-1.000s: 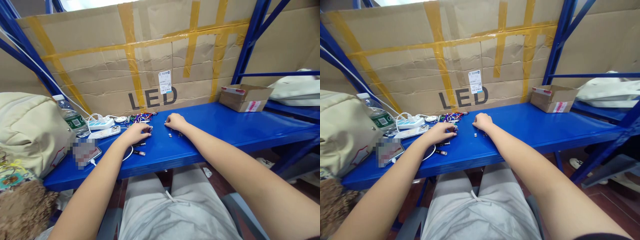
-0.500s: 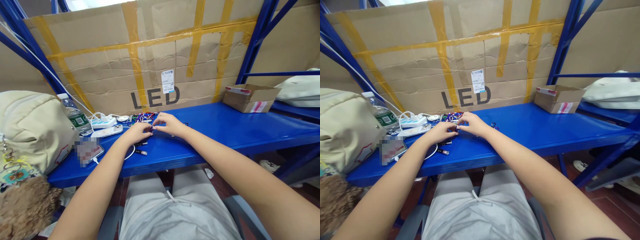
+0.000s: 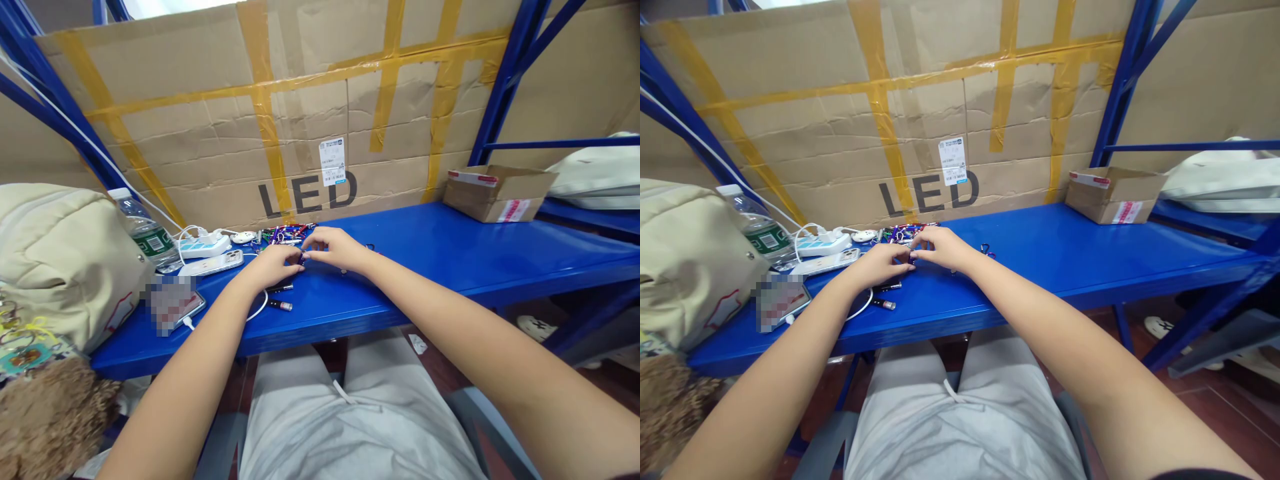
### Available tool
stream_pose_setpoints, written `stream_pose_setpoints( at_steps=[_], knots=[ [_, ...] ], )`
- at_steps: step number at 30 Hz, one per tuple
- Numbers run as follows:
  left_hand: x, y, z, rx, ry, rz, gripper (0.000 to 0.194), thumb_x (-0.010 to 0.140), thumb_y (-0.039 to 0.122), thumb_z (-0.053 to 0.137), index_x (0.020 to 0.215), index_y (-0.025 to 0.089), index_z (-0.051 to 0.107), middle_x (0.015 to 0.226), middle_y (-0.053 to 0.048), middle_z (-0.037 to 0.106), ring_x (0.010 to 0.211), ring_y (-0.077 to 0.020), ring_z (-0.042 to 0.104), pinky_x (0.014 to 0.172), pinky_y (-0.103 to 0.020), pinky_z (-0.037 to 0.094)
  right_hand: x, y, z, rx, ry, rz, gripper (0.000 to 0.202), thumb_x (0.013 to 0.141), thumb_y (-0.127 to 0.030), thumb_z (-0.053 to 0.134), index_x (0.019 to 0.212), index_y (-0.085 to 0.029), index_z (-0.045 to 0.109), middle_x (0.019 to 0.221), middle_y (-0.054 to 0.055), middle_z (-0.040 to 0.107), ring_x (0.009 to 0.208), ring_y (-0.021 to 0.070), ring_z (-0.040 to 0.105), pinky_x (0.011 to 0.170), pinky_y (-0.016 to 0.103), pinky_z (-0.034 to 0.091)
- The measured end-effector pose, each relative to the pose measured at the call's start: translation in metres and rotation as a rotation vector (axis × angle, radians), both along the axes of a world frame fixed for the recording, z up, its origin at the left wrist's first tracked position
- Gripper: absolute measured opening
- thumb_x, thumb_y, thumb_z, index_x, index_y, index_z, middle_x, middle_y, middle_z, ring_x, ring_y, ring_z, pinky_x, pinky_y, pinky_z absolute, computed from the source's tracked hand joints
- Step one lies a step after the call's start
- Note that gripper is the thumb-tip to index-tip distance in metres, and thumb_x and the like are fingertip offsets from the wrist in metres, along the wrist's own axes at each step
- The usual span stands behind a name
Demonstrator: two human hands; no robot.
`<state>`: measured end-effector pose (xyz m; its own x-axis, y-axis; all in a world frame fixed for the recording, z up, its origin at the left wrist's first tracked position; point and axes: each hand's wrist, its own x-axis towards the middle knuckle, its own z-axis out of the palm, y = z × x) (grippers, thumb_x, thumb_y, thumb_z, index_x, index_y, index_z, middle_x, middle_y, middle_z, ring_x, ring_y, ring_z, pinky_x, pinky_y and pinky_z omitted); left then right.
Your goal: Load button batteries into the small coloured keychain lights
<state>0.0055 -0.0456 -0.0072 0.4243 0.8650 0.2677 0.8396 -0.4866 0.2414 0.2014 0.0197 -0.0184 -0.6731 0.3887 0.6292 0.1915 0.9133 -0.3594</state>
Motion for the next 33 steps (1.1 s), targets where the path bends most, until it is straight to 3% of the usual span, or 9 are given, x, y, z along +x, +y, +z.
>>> stream_pose_setpoints(
  at_steps=[4,9,14,19,25,33],
  knots=[
    [0.001,-0.002,0.003,0.014,0.033,0.029,0.017,0.081,0.034,0.058,0.077,0.018,0.061,0.075,-0.001,0.066,0.071,-0.0174,0.057,0.066,-0.027,0.04,0.015,0.005,0.011,-0.064,-0.045,-0.134,0.02,0.08,-0.029,0.067,0.094,-0.016,0.07,0.083,0.004,0.068,0.075,0.0149,0.059,0.069,0.027,0.044],
    [0.001,-0.002,0.004,0.013,0.062,0.026,0.017,0.082,0.034,0.059,0.074,0.019,0.059,0.075,-0.001,0.065,0.07,-0.0172,0.055,0.065,-0.027,0.038,0.048,0.011,0.021,-0.235,-0.401,-0.297,0.013,0.073,-0.026,0.069,0.084,-0.021,0.074,0.078,0.002,0.07,0.067,0.0146,0.06,0.058,0.025,0.042],
    [0.0,0.0,0.003,0.005,0.068,0.028,0.017,0.082,0.035,0.059,0.076,0.019,0.06,0.076,-0.001,0.065,0.07,-0.0173,0.056,0.065,-0.027,0.039,0.061,0.013,0.02,-0.358,-0.58,-0.319,0.019,0.07,-0.029,0.07,0.087,-0.024,0.076,0.078,0.001,0.072,0.062,0.0138,0.061,0.051,0.024,0.041],
    [-0.001,0.0,0.002,0.006,0.066,0.018,0.015,0.081,0.033,0.06,0.076,0.019,0.061,0.077,-0.001,0.066,0.071,-0.0172,0.057,0.066,-0.027,0.04,0.052,0.007,0.019,-0.322,-0.593,-0.242,0.02,0.07,-0.03,0.071,0.088,-0.023,0.077,0.076,0.002,0.07,0.061,0.0132,0.059,0.05,0.023,0.042],
    [0.0,-0.001,0.003,0.0,0.066,0.034,0.015,0.082,0.032,0.061,0.075,0.019,0.06,0.078,-0.001,0.066,0.071,-0.0174,0.057,0.066,-0.027,0.039,0.048,0.008,0.016,-0.361,-0.605,-0.295,0.012,0.073,-0.028,0.068,0.082,-0.022,0.075,0.078,0.002,0.072,0.062,0.0141,0.06,0.05,0.024,0.042],
    [0.002,-0.004,0.005,-0.019,0.047,0.048,0.015,0.082,0.032,0.06,0.076,0.019,0.061,0.079,-0.002,0.067,0.073,-0.0183,0.058,0.067,-0.027,0.039,0.048,0.006,0.017,-0.365,-0.605,-0.233,0.015,0.074,-0.028,0.068,0.087,-0.023,0.075,0.079,0.001,0.072,0.066,0.0148,0.062,0.053,0.024,0.043]
  ],
)
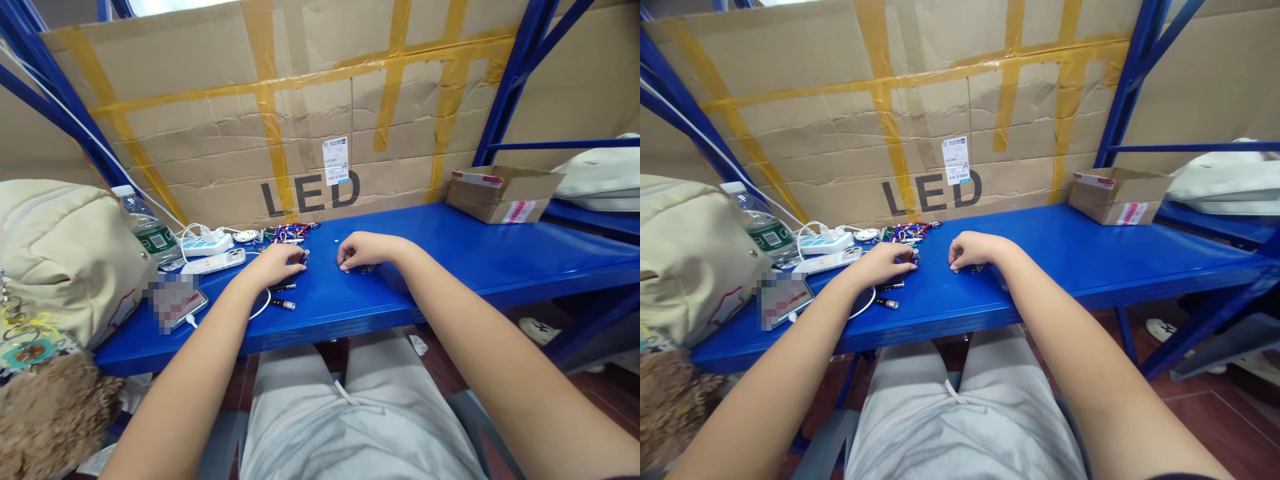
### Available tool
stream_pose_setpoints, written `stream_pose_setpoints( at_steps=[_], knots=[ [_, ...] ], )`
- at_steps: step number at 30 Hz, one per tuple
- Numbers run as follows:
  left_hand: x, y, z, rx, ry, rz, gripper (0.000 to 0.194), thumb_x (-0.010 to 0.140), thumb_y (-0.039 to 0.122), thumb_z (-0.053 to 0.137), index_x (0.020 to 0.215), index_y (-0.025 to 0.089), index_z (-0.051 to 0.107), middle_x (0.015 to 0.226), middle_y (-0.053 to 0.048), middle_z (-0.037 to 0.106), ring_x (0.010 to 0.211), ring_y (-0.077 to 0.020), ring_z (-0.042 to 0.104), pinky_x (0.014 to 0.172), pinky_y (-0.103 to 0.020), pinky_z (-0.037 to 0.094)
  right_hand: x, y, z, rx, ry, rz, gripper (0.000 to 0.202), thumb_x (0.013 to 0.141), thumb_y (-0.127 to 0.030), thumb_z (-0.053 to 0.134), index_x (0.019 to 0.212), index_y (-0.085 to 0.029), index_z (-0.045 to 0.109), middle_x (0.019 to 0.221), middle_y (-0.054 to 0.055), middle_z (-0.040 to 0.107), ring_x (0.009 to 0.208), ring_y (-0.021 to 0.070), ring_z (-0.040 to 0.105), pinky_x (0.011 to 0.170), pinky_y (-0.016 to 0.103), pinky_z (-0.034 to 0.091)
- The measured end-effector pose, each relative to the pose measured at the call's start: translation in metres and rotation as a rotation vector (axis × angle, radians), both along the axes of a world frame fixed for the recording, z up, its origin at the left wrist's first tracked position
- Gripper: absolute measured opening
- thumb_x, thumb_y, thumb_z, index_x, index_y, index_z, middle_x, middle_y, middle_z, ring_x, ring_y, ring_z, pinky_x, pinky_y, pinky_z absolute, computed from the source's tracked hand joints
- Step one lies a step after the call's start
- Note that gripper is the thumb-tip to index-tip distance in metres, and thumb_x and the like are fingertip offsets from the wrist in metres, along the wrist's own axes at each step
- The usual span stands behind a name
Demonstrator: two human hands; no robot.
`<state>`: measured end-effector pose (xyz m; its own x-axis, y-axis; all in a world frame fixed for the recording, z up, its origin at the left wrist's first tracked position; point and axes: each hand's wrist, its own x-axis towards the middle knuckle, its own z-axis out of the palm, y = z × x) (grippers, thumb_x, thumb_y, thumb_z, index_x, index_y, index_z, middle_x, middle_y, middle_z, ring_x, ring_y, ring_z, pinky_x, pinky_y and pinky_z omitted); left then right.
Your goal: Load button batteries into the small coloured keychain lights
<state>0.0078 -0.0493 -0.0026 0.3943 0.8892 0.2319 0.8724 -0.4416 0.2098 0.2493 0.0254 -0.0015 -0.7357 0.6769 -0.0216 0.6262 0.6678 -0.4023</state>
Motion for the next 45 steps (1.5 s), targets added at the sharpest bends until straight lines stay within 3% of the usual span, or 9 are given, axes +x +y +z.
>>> stream_pose_setpoints(
  at_steps=[21,30,39,45],
  knots=[
    [-0.002,0.003,-0.001,-0.002,0.018,-0.011,0.014,0.082,0.032,0.061,0.079,0.018,0.062,0.08,-0.002,0.067,0.075,-0.0177,0.059,0.068,-0.027,0.04,0.0,-0.002,0.006,-0.019,-0.085,-0.097,0.017,0.078,-0.028,0.064,0.087,-0.016,0.071,0.076,0.004,0.068,0.057,0.011,0.054,0.056,0.024,0.04],
    [0.004,0.003,-0.005,0.039,0.001,-0.085,0.012,0.082,0.029,0.062,0.084,0.017,0.065,0.082,-0.003,0.069,0.075,-0.0171,0.06,0.071,-0.027,0.043,-0.022,-0.017,0.006,-0.15,0.462,0.123,0.034,0.074,-0.047,0.062,0.084,-0.015,0.066,0.082,0.004,0.065,0.073,0.0139,0.055,0.067,0.027,0.042],
    [0.008,0.002,-0.006,0.067,0.048,-0.112,0.011,0.083,0.027,0.062,0.088,0.017,0.065,0.086,-0.004,0.07,0.08,-0.0186,0.063,0.073,-0.028,0.044,-0.031,-0.018,-0.002,-0.143,0.457,0.072,0.028,0.074,-0.042,0.065,0.083,-0.015,0.066,0.079,0.002,0.064,0.071,0.0131,0.055,0.066,0.026,0.042],
    [0.007,0.003,-0.005,0.068,0.041,-0.1,0.01,0.083,0.027,0.062,0.084,0.018,0.064,0.083,-0.002,0.069,0.077,-0.0174,0.061,0.072,-0.027,0.043,-0.018,-0.016,0.008,-0.052,0.618,-0.015,0.033,0.078,-0.046,0.061,0.089,-0.015,0.062,0.084,0.004,0.065,0.073,0.0132,0.056,0.067,0.027,0.044]
  ],
)
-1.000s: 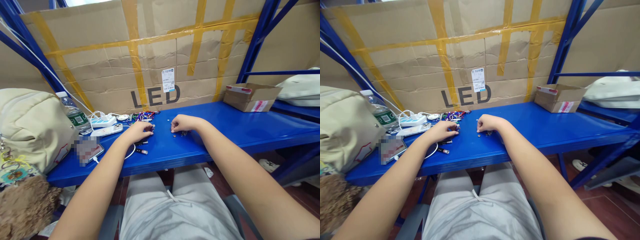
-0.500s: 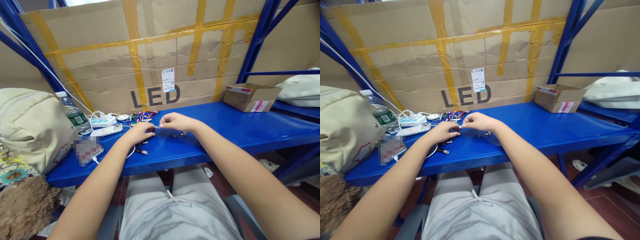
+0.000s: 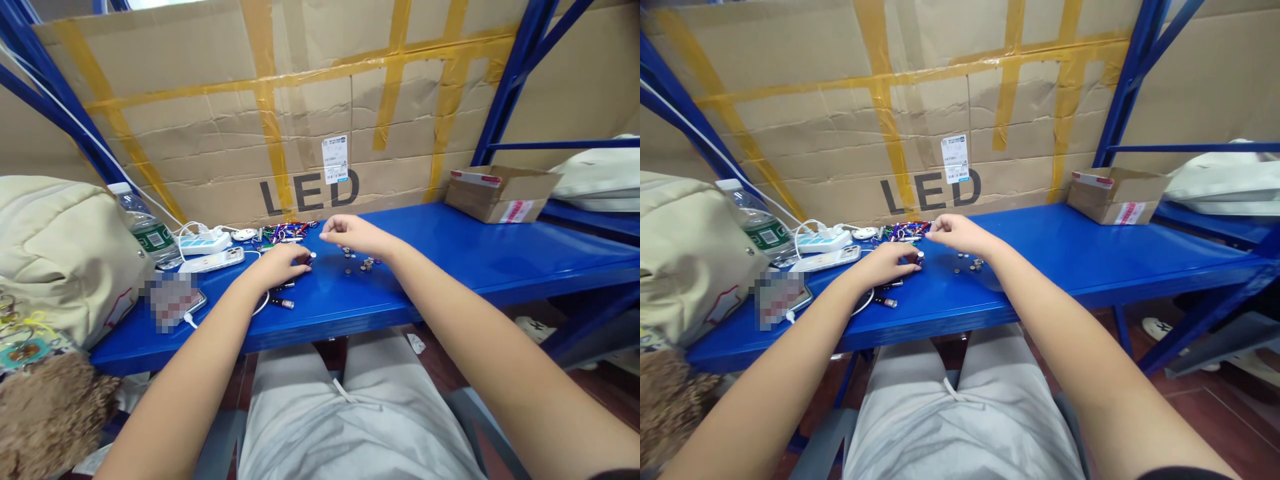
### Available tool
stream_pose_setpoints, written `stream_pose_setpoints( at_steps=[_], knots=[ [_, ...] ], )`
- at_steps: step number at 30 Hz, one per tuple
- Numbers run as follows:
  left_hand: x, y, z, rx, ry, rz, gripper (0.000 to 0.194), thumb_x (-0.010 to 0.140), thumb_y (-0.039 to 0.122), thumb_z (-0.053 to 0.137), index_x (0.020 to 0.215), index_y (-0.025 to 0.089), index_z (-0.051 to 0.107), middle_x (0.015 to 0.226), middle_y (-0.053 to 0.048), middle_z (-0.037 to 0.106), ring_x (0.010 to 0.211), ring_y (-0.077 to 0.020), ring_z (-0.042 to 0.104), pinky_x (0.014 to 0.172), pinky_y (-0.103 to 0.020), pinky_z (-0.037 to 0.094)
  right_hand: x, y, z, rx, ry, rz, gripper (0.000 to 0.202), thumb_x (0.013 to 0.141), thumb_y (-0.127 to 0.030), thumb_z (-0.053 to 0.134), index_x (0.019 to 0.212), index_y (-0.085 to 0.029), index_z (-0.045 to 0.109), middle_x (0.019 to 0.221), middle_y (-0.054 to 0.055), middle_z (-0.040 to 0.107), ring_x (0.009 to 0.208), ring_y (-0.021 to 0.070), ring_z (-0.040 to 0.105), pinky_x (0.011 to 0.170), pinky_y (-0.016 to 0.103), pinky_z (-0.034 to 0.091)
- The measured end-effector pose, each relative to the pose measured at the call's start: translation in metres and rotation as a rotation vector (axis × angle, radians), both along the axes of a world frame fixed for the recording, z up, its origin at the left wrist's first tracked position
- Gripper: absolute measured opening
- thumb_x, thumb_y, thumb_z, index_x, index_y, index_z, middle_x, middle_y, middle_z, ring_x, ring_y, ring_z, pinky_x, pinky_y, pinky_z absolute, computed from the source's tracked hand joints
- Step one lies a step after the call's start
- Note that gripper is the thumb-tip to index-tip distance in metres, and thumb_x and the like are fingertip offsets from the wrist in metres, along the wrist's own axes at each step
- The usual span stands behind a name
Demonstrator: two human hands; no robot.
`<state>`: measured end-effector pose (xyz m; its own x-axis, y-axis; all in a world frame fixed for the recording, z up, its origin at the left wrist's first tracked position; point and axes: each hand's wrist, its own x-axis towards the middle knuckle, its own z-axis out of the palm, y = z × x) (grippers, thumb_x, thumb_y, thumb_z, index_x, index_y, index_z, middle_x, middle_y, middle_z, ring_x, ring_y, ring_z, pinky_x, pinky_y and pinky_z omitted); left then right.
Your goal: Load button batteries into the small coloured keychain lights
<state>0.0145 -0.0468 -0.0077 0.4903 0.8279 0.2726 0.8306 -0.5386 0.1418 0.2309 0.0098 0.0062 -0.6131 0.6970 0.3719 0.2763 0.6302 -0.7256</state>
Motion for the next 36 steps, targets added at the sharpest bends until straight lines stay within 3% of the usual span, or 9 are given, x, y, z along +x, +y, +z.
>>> stream_pose_setpoints(
  at_steps=[2,6,9,14,19,25,30,36],
  knots=[
    [-0.001,0.0,0.0,-0.005,0.001,0.014,0.01,0.083,0.028,0.062,0.085,0.018,0.065,0.083,-0.002,0.069,0.077,-0.0174,0.061,0.072,-0.027,0.043,0.012,0.002,0.004,0.041,-0.096,0.004,0.034,0.075,-0.048,0.065,0.088,-0.016,0.063,0.082,0.003,0.066,0.072,0.0138,0.056,0.065,0.027,0.044],
    [-0.003,0.001,0.001,-0.024,0.0,0.038,0.012,0.083,0.029,0.062,0.085,0.017,0.065,0.083,-0.002,0.068,0.078,-0.0176,0.06,0.072,-0.027,0.043,0.029,0.004,0.006,0.03,-0.561,0.084,0.037,0.067,-0.047,0.073,0.09,-0.019,0.07,0.082,0.003,0.069,0.07,0.0159,0.06,0.061,0.027,0.043],
    [-0.003,0.001,0.001,-0.025,0.003,0.044,0.012,0.083,0.029,0.061,0.085,0.018,0.065,0.082,-0.002,0.068,0.077,-0.0174,0.06,0.072,-0.028,0.042,0.03,0.006,0.003,0.054,-0.683,0.078,0.034,0.066,-0.043,0.074,0.091,-0.021,0.073,0.088,0.003,0.071,0.076,0.018,0.063,0.064,0.027,0.044],
    [-0.004,0.001,0.002,-0.024,0.004,0.037,0.013,0.083,0.03,0.061,0.083,0.018,0.065,0.081,-0.002,0.067,0.077,-0.0177,0.059,0.072,-0.028,0.042,0.025,0.007,0.0,0.053,-0.711,0.059,0.018,0.071,-0.034,0.07,0.083,-0.021,0.073,0.086,0.003,0.073,0.076,0.0182,0.063,0.064,0.028,0.045],
    [-0.004,0.0,0.002,-0.032,-0.002,0.038,0.014,0.083,0.031,0.06,0.085,0.018,0.065,0.083,-0.003,0.067,0.077,-0.0181,0.059,0.072,-0.028,0.042,0.021,0.01,-0.003,0.098,-0.643,-0.043,0.014,0.072,-0.027,0.07,0.084,-0.02,0.073,0.089,0.004,0.073,0.075,0.0173,0.064,0.063,0.027,0.045],
    [-0.004,0.0,0.003,-0.047,-0.001,0.05,0.014,0.083,0.032,0.059,0.082,0.018,0.063,0.082,-0.003,0.067,0.076,-0.0184,0.059,0.071,-0.028,0.042,0.042,0.013,0.006,0.098,-0.575,-0.138,0.025,0.069,-0.039,0.072,0.085,-0.02,0.073,0.085,0.003,0.073,0.073,0.017,0.064,0.06,0.026,0.044],
    [-0.005,0.0,0.002,-0.048,-0.014,0.05,0.013,0.083,0.03,0.06,0.081,0.018,0.063,0.082,-0.003,0.067,0.076,-0.0179,0.058,0.071,-0.028,0.042,0.065,0.02,0.01,-0.03,-0.637,-0.097,0.021,0.068,-0.035,0.07,0.083,-0.021,0.075,0.084,0.002,0.074,0.077,0.0184,0.065,0.066,0.027,0.047],
    [-0.005,0.001,0.002,-0.055,-0.016,0.052,0.014,0.083,0.032,0.059,0.079,0.018,0.062,0.081,-0.003,0.067,0.076,-0.0186,0.058,0.071,-0.029,0.042,0.059,0.022,0.003,-0.049,-0.684,-0.116,0.015,0.071,-0.03,0.067,0.08,-0.022,0.075,0.083,0.002,0.074,0.075,0.0185,0.065,0.065,0.027,0.046]
  ],
)
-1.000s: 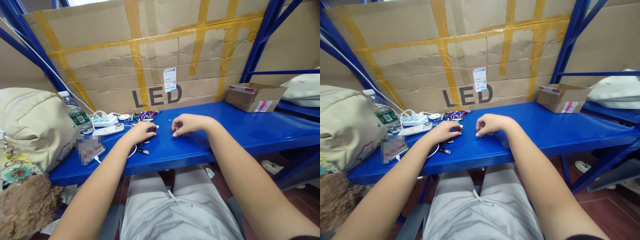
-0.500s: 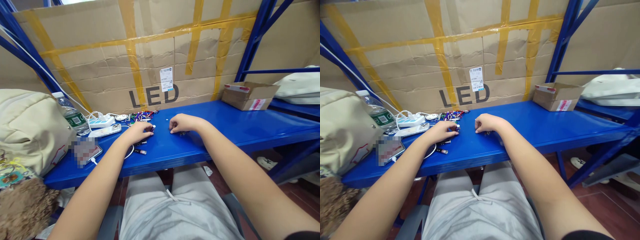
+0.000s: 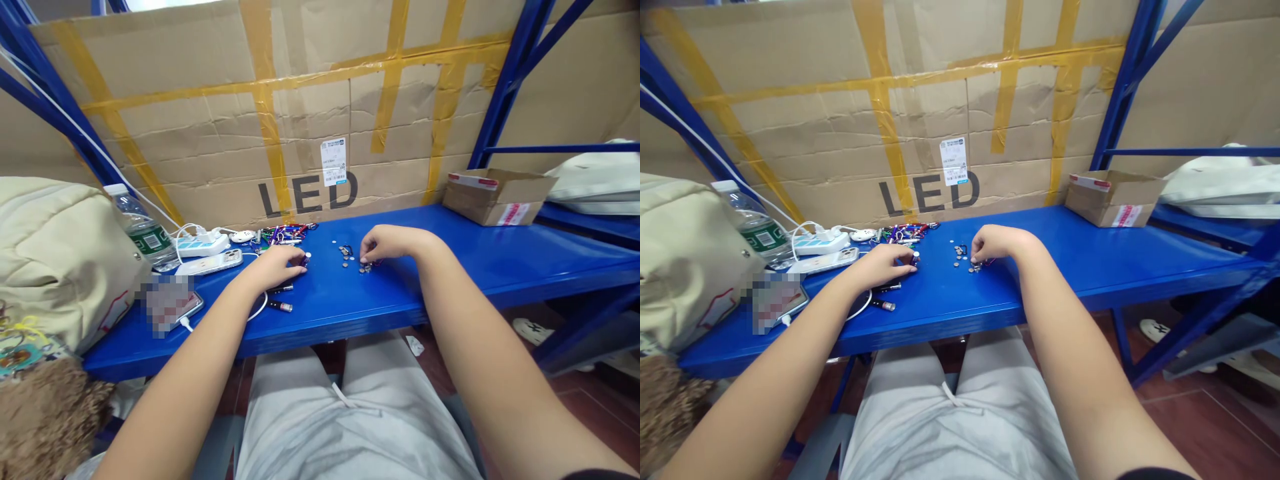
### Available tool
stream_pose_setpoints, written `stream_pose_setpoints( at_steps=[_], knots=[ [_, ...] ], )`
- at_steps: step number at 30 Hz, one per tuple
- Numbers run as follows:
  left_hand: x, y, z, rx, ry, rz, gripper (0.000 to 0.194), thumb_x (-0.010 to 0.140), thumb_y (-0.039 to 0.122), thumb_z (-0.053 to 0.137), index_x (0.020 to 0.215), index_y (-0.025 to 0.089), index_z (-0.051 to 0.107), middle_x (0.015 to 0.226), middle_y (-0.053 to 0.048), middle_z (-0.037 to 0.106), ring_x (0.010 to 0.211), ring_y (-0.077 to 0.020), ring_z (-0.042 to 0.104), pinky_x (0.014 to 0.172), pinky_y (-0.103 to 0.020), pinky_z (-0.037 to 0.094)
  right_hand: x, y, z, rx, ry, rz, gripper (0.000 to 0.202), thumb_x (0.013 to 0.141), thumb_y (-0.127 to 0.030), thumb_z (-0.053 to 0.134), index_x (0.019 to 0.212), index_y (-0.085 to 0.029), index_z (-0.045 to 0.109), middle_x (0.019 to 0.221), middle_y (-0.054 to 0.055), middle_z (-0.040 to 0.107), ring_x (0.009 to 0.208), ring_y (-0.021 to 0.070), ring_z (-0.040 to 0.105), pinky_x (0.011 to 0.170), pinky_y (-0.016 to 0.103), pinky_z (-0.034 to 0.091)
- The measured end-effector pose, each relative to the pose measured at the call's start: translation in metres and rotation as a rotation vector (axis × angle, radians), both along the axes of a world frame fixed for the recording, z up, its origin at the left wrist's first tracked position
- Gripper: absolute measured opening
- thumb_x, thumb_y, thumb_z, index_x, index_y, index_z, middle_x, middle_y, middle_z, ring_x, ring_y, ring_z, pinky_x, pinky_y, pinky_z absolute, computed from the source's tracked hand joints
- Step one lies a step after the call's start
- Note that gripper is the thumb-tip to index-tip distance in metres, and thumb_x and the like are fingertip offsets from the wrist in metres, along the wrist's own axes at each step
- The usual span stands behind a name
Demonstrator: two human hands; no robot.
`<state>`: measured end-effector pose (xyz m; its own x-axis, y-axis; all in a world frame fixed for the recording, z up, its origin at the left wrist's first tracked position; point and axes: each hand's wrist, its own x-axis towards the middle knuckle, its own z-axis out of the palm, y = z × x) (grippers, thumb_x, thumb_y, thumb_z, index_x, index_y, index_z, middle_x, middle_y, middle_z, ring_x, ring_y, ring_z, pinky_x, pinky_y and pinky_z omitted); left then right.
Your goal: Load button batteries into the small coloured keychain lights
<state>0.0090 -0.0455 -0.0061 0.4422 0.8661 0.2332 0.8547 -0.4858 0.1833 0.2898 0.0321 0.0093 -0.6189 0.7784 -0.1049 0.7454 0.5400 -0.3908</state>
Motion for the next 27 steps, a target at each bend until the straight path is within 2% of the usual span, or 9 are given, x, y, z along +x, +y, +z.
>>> stream_pose_setpoints(
  at_steps=[4,7,10,13,20,24,27],
  knots=[
    [0.001,-0.001,0.0,0.013,0.005,-0.005,0.015,0.084,0.033,0.057,0.082,0.019,0.062,0.083,-0.003,0.067,0.077,-0.0189,0.059,0.071,-0.029,0.042,-0.011,-0.004,-0.001,0.131,0.013,-0.022,0.012,0.074,-0.027,0.065,0.079,-0.019,0.073,0.082,0.004,0.072,0.071,0.0183,0.062,0.062,0.028,0.043],
    [0.004,-0.003,0.0,0.017,0.011,-0.016,0.018,0.085,0.035,0.054,0.086,0.019,0.063,0.085,-0.004,0.067,0.077,-0.0193,0.059,0.07,-0.03,0.042,-0.024,-0.01,-0.001,0.225,0.25,0.041,0.018,0.079,-0.031,0.061,0.083,-0.018,0.072,0.084,0.005,0.072,0.075,0.0174,0.062,0.065,0.028,0.044],
    [0.008,-0.007,0.001,0.0,-0.016,-0.042,0.018,0.085,0.034,0.053,0.086,0.018,0.062,0.087,-0.004,0.068,0.078,-0.0194,0.059,0.071,-0.03,0.043,-0.04,-0.018,-0.003,0.224,0.502,0.118,0.024,0.082,-0.038,0.059,0.088,-0.017,0.07,0.084,0.005,0.07,0.075,0.0161,0.061,0.068,0.028,0.045],
    [0.011,-0.01,0.002,-0.02,-0.073,-0.055,0.017,0.084,0.034,0.054,0.085,0.018,0.061,0.086,-0.003,0.068,0.078,-0.0187,0.059,0.072,-0.029,0.043,-0.055,-0.024,-0.008,0.248,0.635,0.142,0.023,0.082,-0.036,0.059,0.085,-0.016,0.067,0.084,0.005,0.069,0.076,0.0158,0.06,0.07,0.029,0.045],
    [0.012,-0.009,0.001,-0.065,-0.168,-0.059,0.022,0.086,0.039,0.053,0.083,0.018,0.06,0.079,-0.001,0.066,0.073,-0.0167,0.057,0.069,-0.029,0.043,-0.069,-0.024,-0.019,0.29,0.632,0.186,0.016,0.084,-0.029,0.057,0.084,-0.015,0.065,0.083,0.005,0.066,0.076,0.0152,0.057,0.071,0.028,0.043],
    [0.011,-0.008,0.002,-0.021,-0.212,-0.005,0.029,0.087,0.043,0.051,0.076,0.018,0.058,0.071,0.0,0.06,0.067,-0.016,0.053,0.063,-0.028,0.041,-0.07,-0.024,-0.021,0.33,0.629,0.217,0.014,0.082,-0.029,0.058,0.08,-0.016,0.063,0.082,0.005,0.065,0.075,0.0154,0.056,0.07,0.028,0.042],
    [0.011,-0.007,0.002,-0.002,-0.216,0.003,0.027,0.088,0.039,0.048,0.084,0.017,0.063,0.079,-0.002,0.064,0.073,-0.0173,0.056,0.066,-0.029,0.043,-0.069,-0.023,-0.02,0.349,0.651,0.203,0.016,0.083,-0.031,0.056,0.082,-0.016,0.061,0.082,0.005,0.064,0.074,0.015,0.055,0.069,0.027,0.041]
  ],
)
